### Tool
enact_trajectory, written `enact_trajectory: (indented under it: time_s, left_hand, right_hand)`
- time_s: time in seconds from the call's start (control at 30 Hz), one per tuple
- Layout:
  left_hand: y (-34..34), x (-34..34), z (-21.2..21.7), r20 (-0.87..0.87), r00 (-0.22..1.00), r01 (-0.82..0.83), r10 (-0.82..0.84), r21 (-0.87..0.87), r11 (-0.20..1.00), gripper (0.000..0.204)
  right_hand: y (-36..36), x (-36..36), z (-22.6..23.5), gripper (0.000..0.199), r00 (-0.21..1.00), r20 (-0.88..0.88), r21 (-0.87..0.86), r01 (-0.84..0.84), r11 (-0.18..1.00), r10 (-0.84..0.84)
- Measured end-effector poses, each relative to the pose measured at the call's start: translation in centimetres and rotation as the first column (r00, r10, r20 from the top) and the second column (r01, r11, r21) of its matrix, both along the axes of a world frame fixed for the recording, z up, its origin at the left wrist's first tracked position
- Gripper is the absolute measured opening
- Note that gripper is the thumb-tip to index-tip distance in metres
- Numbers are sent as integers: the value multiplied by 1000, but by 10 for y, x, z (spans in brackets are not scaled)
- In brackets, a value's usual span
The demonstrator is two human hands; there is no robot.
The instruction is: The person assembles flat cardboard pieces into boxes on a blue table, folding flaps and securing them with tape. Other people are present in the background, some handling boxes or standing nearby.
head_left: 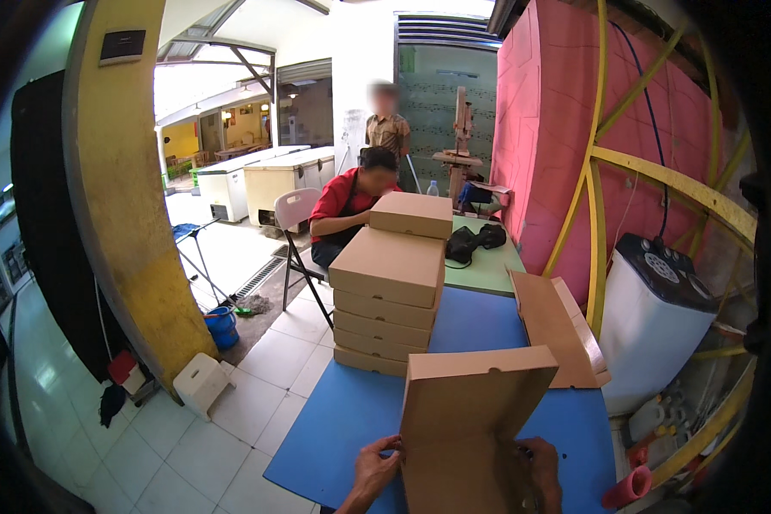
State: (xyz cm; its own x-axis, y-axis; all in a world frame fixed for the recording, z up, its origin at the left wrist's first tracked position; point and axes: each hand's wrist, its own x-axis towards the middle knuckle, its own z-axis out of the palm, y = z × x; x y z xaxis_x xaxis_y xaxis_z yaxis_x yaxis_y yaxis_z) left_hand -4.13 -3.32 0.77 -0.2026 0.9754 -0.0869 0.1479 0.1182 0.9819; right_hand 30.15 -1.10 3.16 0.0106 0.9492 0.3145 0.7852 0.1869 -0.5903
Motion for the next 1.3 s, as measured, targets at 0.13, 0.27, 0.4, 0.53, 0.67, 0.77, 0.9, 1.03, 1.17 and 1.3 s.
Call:
enact_trajectory:
  time_s: [0.13,0.27,0.4,0.53,0.67,0.77,0.9,1.03,1.17,1.3]
  left_hand:
    - [-4,-2,-5,-32,996,77,-78,-37,996,51]
    - [-7,-1,-6,-59,993,101,-100,0,995,54]
    - [-11,-1,-8,-197,975,108,-100,32,994,57]
    - [-13,-1,-8,-278,954,112,-110,-7,994,58]
    - [-12,-1,-7,-311,936,152,-163,-61,987,63]
    - [-14,-5,-6,-389,899,225,-199,23,974,67]
    - [-17,-10,-2,-214,961,150,-174,-124,981,68]
    - [-17,-6,9,122,992,39,-21,-140,989,64]
    - [-20,-2,19,247,969,26,21,-186,982,59]
    - [-22,-2,21,283,958,2,37,-138,990,55]
  right_hand:
    - [-12,-31,34,27,991,34,-89,128,988,-126]
    - [-14,-85,63,27,955,-167,-236,-280,930,245]
    - [0,-126,51,30,812,85,-71,-574,816,578]
    - [51,-152,-10,27,646,-657,-409,-739,536,388]
    - [76,-165,-72,30,556,-778,-379,-786,488,293]
    - [75,-166,-69,27,560,-759,-368,-790,490,333]
    - [54,-164,-16,24,706,-80,-237,-700,674,704]
    - [39,-173,17,20,632,-51,-203,-765,612,773]
    - [33,-180,17,26,747,-291,-401,-663,633,598]
    - [32,-177,11,32,778,-390,-445,-628,639,492]
